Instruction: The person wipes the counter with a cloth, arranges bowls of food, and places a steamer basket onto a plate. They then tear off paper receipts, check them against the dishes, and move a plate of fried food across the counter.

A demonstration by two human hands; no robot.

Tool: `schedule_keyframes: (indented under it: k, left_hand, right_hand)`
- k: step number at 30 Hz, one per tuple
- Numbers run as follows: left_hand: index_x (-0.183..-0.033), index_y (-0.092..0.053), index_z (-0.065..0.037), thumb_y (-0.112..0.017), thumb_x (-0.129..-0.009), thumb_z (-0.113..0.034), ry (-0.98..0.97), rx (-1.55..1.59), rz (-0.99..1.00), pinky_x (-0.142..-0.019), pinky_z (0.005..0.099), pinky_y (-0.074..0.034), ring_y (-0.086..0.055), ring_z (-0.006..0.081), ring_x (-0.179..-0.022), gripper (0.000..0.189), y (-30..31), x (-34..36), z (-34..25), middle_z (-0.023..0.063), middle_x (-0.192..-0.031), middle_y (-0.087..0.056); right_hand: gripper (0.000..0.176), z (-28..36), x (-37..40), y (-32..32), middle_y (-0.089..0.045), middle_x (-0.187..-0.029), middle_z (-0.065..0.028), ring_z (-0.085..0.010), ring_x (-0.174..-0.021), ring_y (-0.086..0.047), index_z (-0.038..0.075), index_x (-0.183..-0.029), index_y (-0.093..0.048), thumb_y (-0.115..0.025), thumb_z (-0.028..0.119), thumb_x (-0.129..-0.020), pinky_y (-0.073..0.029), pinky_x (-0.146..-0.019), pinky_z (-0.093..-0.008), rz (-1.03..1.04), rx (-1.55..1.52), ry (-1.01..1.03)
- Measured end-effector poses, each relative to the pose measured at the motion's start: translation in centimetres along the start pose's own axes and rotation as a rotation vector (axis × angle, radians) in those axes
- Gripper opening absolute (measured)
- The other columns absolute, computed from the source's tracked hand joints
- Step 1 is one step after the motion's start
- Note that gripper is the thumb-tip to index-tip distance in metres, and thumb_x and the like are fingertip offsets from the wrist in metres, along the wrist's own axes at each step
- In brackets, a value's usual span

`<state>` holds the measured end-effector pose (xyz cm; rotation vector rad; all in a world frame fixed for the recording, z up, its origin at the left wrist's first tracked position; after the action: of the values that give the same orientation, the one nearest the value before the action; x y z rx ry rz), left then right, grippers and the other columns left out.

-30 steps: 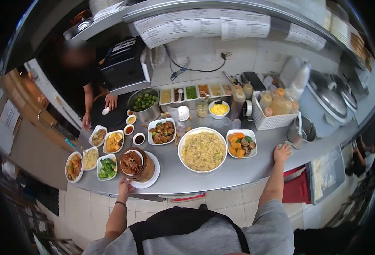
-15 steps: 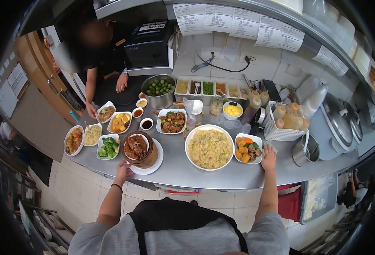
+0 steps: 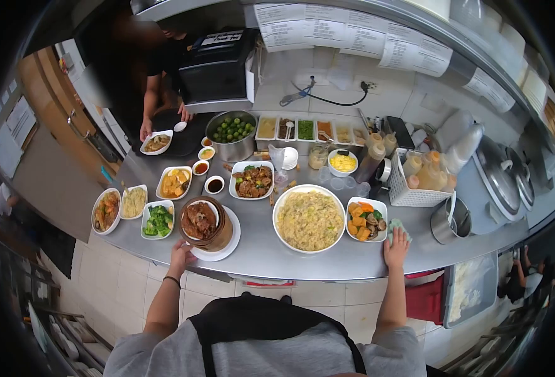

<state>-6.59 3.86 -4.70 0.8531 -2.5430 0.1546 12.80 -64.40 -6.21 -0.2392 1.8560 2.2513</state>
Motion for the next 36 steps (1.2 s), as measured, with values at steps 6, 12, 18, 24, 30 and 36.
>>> schedule_keyframes:
  k: [6,12,18,24,30,36]
  left_hand:
    - [-0.108,-0.044,-0.004,-0.049,-0.075,-0.005,0.019,-0.008,-0.006,-0.048,0.0264,-0.051,-0.059,0.0166,-0.057,0.034,-0.1,0.0,0.1,0.0085,-0.075,-0.060]
    - [-0.106,-0.045,-0.005,-0.048,-0.076,-0.005,0.019,-0.023,0.006,-0.049,0.0268,-0.051,-0.059,0.0164,-0.060,0.031,-0.1,-0.1,0.1,0.0083,-0.078,-0.059]
    - [-0.104,-0.048,-0.006,-0.048,-0.075,-0.007,0.023,-0.025,0.000,-0.048,0.0262,-0.051,-0.059,0.0153,-0.059,0.030,-0.1,-0.4,0.6,0.0060,-0.076,-0.058]
    - [-0.102,-0.051,-0.009,-0.048,-0.073,-0.007,0.005,-0.054,0.009,-0.048,0.0254,-0.049,-0.054,0.0125,-0.054,0.029,-0.5,-0.2,0.3,0.0021,-0.073,-0.055]
    - [-0.101,-0.052,-0.011,-0.049,-0.076,-0.010,-0.007,-0.097,0.010,-0.052,0.0258,-0.048,-0.050,0.0113,-0.055,0.025,-0.1,-0.8,0.8,-0.0004,-0.073,-0.052]
    - [-0.099,-0.052,-0.011,-0.049,-0.076,-0.011,-0.004,-0.103,-0.006,-0.054,0.0259,-0.049,-0.050,0.0110,-0.057,0.024,-0.7,0.0,0.4,-0.0008,-0.074,-0.052]
  right_hand:
    - [0.051,-2.2,-6.2,-1.2,-0.030,-0.137,-0.0066,-0.0296,-0.127,-0.024,0.018,-0.130,-0.036,-0.041,0.040,-0.084,-0.016,-0.103,-0.0487,0.018,0.094,-0.261]
    - [0.049,-1.0,-8.2,-1.3,-0.031,-0.137,-0.0048,-0.0290,-0.127,-0.025,0.021,-0.128,-0.038,-0.041,0.041,-0.084,-0.016,-0.103,-0.0491,0.037,0.080,-0.277]
    - [0.043,0.2,-6.0,-0.6,-0.035,-0.134,-0.0028,-0.0268,-0.126,-0.027,0.028,-0.125,-0.042,-0.046,0.034,-0.083,-0.019,-0.102,-0.0478,0.054,-0.003,0.061]
    - [0.043,0.3,-5.3,0.2,-0.035,-0.134,-0.0022,-0.0253,-0.126,-0.027,0.030,-0.124,-0.042,-0.047,0.034,-0.082,-0.018,-0.103,-0.0475,0.039,-0.039,0.051]
    - [0.042,0.1,-6.7,-0.7,-0.033,-0.135,-0.0034,-0.0264,-0.127,-0.025,0.032,-0.124,-0.042,-0.044,0.039,-0.082,-0.016,-0.103,-0.0476,0.000,-0.037,-0.086]
    - [0.040,-0.3,-7.2,-1.1,-0.033,-0.135,-0.0055,-0.0287,-0.127,-0.024,0.034,-0.122,-0.044,-0.043,0.042,-0.082,-0.014,-0.103,-0.0500,-0.020,0.003,-0.185]
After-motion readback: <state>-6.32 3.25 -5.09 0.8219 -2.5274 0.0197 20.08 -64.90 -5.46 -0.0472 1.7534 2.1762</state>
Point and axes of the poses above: each hand's wrist, its own x-axis away from the middle knuckle, its own y-axis out of the back of the hand, z = x × y, the point moved 5 cm from there along -x, towards the middle knuckle
